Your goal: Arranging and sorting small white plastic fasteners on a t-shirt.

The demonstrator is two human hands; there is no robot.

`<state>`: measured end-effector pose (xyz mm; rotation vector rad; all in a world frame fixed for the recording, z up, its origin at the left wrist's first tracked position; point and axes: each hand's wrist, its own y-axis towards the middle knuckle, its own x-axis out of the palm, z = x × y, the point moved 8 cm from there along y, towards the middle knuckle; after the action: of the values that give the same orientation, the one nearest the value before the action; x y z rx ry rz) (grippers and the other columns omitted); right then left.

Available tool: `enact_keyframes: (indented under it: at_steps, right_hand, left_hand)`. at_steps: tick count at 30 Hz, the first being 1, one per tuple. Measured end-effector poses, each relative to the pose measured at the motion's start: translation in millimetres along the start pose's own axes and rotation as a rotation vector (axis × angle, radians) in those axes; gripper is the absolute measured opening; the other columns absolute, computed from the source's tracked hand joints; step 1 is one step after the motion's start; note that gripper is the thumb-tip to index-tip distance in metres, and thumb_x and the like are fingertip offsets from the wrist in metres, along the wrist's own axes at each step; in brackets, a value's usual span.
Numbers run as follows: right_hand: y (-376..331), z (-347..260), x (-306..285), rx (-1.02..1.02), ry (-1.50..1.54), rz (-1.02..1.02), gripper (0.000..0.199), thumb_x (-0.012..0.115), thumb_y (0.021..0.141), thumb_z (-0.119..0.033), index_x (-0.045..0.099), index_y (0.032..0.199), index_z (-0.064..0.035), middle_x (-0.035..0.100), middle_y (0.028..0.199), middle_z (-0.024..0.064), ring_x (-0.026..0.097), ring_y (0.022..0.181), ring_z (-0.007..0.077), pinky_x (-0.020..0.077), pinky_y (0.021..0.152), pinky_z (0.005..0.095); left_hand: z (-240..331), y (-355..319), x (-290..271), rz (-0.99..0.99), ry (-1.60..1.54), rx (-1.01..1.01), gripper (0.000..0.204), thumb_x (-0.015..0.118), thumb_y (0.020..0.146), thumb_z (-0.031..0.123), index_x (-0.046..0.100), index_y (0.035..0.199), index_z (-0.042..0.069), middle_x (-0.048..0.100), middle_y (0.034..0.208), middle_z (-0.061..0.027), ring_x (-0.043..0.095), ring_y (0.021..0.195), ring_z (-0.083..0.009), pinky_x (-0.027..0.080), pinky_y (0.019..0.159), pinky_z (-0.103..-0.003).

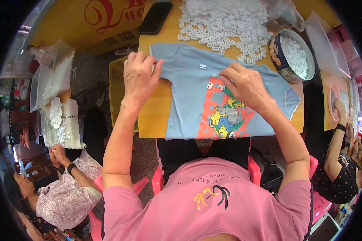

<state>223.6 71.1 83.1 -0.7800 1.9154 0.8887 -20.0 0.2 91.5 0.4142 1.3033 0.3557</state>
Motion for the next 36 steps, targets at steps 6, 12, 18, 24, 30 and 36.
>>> enact_keyframes:
  at_steps: [6,12,18,24,30,36]
  right_hand:
    - [55,11,-6,0.012,-0.012,0.095,0.013,0.070,0.093,-0.018,0.072,0.100,-0.0066,0.068,0.092,0.0122,0.067,0.083,0.0353,0.0525,0.071,0.0440]
    - [101,43,-3,0.038,-0.060,0.076,0.017,0.068,0.094,-0.022,0.073,0.100,-0.0068,0.071,0.098,0.0120,0.068,0.089,0.0351,0.0536,0.078,0.0442]
    - [121,61,10,0.055,-0.053,-0.002,0.018,0.068,0.093,-0.024,0.073,0.100,-0.0071,0.071,0.098,0.0123,0.068,0.091,0.0352,0.0534,0.079,0.0444]
    - [136,51,27,0.019,-0.026,-0.064,0.020,0.069,0.093,-0.025,0.073,0.099,-0.0066,0.071,0.095,0.0122,0.068,0.090,0.0352,0.0528,0.078,0.0448]
    - [141,76,28,0.079,-0.076,-0.122,0.023,0.068,0.093,-0.027,0.073,0.102,-0.0063,0.071,0.097,0.0126,0.068,0.089,0.0355,0.0525,0.078,0.0436]
    - [137,73,15,0.022,-0.003,0.062,0.017,0.070,0.092,-0.018,0.073,0.103,-0.0051,0.069,0.094,0.0125,0.068,0.087,0.0324,0.0531,0.074,0.0410]
  left_hand:
    - [28,46,37,0.138,-0.269,-0.090,0.016,0.070,0.092,0.021,0.070,0.088,0.005,0.065,0.086,-0.0125,0.063,0.085,-0.0352,0.049,0.075,-0.046]
    - [-37,42,84,0.206,-0.445,-0.576,0.029,0.069,0.093,0.028,0.068,0.082,0.001,0.068,0.076,-0.0184,0.067,0.071,-0.0397,0.051,0.066,-0.047]
    - [-28,42,82,0.213,-0.431,-0.536,0.027,0.071,0.093,0.024,0.065,0.079,0.002,0.066,0.074,-0.0186,0.064,0.068,-0.0395,0.048,0.062,-0.047]
    - [-26,44,80,0.184,-0.416,-0.512,0.026,0.071,0.093,0.021,0.063,0.078,0.002,0.064,0.073,-0.0173,0.062,0.067,-0.0384,0.047,0.061,-0.047]
    - [-24,45,81,0.162,-0.426,-0.531,0.026,0.071,0.093,0.023,0.064,0.078,0.002,0.065,0.074,-0.0158,0.063,0.067,-0.0369,0.047,0.062,-0.046]
    - [-25,45,80,0.163,-0.417,-0.524,0.026,0.071,0.093,0.023,0.064,0.078,0.003,0.066,0.074,-0.0149,0.063,0.067,-0.0361,0.047,0.061,-0.046]
